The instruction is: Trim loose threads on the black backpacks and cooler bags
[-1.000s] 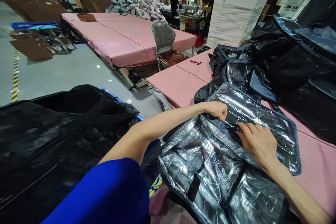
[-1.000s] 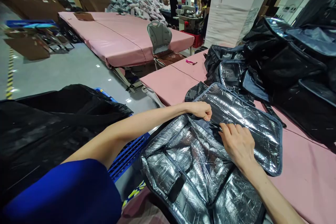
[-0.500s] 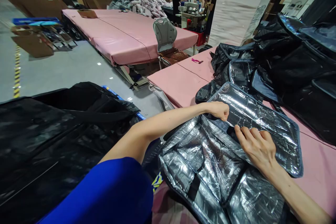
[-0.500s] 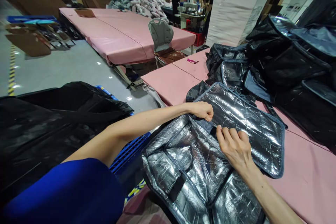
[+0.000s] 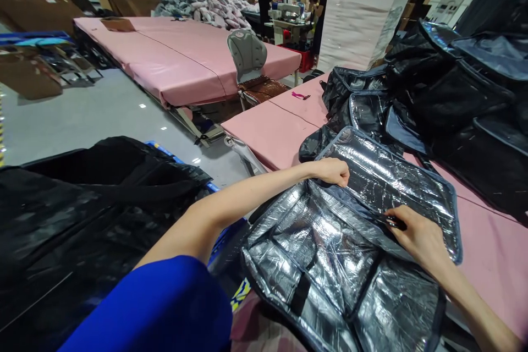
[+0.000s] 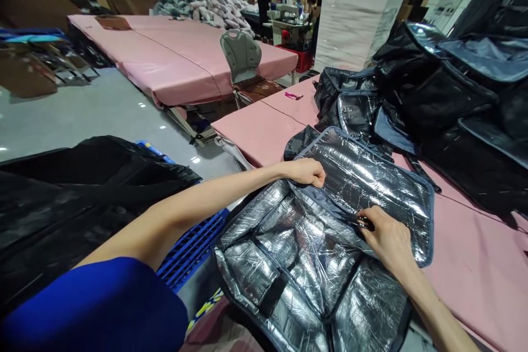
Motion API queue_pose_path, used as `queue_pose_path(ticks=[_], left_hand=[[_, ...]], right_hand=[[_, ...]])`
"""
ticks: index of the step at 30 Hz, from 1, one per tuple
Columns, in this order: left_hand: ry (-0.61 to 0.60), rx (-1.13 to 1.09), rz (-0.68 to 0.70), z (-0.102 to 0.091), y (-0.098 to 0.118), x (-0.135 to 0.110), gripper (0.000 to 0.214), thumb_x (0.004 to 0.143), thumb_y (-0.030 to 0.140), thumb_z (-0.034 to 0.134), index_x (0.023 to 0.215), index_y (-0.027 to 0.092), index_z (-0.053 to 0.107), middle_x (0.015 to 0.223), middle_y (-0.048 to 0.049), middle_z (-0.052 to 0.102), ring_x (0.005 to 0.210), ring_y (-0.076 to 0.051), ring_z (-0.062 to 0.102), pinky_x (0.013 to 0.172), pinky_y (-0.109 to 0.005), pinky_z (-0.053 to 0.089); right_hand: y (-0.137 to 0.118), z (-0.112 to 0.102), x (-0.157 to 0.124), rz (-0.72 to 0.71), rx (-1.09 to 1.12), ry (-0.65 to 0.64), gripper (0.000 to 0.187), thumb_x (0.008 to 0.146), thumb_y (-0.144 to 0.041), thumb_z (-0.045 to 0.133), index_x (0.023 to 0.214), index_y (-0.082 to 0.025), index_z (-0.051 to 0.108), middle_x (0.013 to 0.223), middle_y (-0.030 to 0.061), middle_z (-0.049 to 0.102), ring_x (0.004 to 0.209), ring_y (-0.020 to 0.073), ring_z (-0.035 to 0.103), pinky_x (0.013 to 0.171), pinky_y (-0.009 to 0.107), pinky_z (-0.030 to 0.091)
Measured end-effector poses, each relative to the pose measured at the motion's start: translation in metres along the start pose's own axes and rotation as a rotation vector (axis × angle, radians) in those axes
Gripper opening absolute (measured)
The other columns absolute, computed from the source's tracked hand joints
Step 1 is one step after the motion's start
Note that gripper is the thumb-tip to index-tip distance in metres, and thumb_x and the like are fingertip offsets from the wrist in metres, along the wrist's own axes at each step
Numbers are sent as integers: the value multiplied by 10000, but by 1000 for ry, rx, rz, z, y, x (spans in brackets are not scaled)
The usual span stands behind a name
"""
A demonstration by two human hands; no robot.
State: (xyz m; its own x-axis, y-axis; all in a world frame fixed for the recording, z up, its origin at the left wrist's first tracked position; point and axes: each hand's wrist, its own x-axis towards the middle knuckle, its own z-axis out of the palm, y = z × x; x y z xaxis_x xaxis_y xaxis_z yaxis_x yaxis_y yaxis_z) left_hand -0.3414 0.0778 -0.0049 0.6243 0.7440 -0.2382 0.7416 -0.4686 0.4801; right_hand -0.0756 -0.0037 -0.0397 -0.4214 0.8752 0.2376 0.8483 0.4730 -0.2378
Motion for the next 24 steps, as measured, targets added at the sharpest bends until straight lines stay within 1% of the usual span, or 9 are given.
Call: queue_pose_path(ticks=[3,6,10,12,14,16,19,21,24], left_hand=[[70,83,72,9,19,-1,128,793,248,545,826,194,657,842,0,652,766,-135,562,609,-222,331],[140,180,210,25,38,4,156,798,304,568,890,201,640,927,-27,633,813,-163,553,585,-230,317],[61,69,191,35,46,20,83,770,216,575,792,184,648,791,4,645,717,-127,551,589,-223,322],[-24,-23,150,32,42,27,73,746,216,603,771,178,659,754,16,649,701,-114,554,615,-215,339],[-82,-58,126,28,39,31,76,730,216,620,759,167,670,736,12,649,701,-112,556,637,-213,351],[-106,-66,127,25,38,32,84,729,206,614,757,156,676,722,8,646,693,-108,551,651,-212,357],[-115,-73,124,23,39,31,94,728,188,598,751,151,681,714,10,645,683,-101,542,661,-205,359],[-114,-76,112,24,40,30,100,722,183,591,748,151,683,718,11,648,677,-100,540,654,-202,356],[-108,-88,113,24,40,30,106,723,192,588,747,151,682,726,9,650,673,-99,536,649,-199,353]], right_hand=[[11,4,1,125,226,-153,176,796,-360,493,805,-228,609,789,8,650,678,182,593,585,281,400],[18,6,13,244,508,-347,267,776,-456,532,725,-199,580,681,1,603,598,154,533,542,264,373],[19,4,18,310,624,-437,368,756,-551,539,703,-188,567,600,-13,555,519,131,470,479,253,308],[15,2,13,267,493,-346,387,756,-578,534,773,-199,610,691,6,619,591,163,533,519,267,338],[10,-1,5,171,265,-159,414,764,-584,538,950,-225,626,854,25,666,703,199,585,591,291,370],[3,-2,-3,1,11,42,397,822,-524,515,1077,-228,591,928,42,670,752,202,594,655,316,363],[-4,-5,-10,-280,-342,256,227,898,-317,482,1044,-187,598,852,36,673,699,157,560,688,331,311],[-7,-6,-11,-377,-513,337,173,890,-221,501,1024,-183,603,831,17,676,662,133,523,684,331,286],[-7,-8,-12,-439,-629,333,210,886,-143,480,1051,-202,596,866,2,679,669,120,495,691,326,275]])
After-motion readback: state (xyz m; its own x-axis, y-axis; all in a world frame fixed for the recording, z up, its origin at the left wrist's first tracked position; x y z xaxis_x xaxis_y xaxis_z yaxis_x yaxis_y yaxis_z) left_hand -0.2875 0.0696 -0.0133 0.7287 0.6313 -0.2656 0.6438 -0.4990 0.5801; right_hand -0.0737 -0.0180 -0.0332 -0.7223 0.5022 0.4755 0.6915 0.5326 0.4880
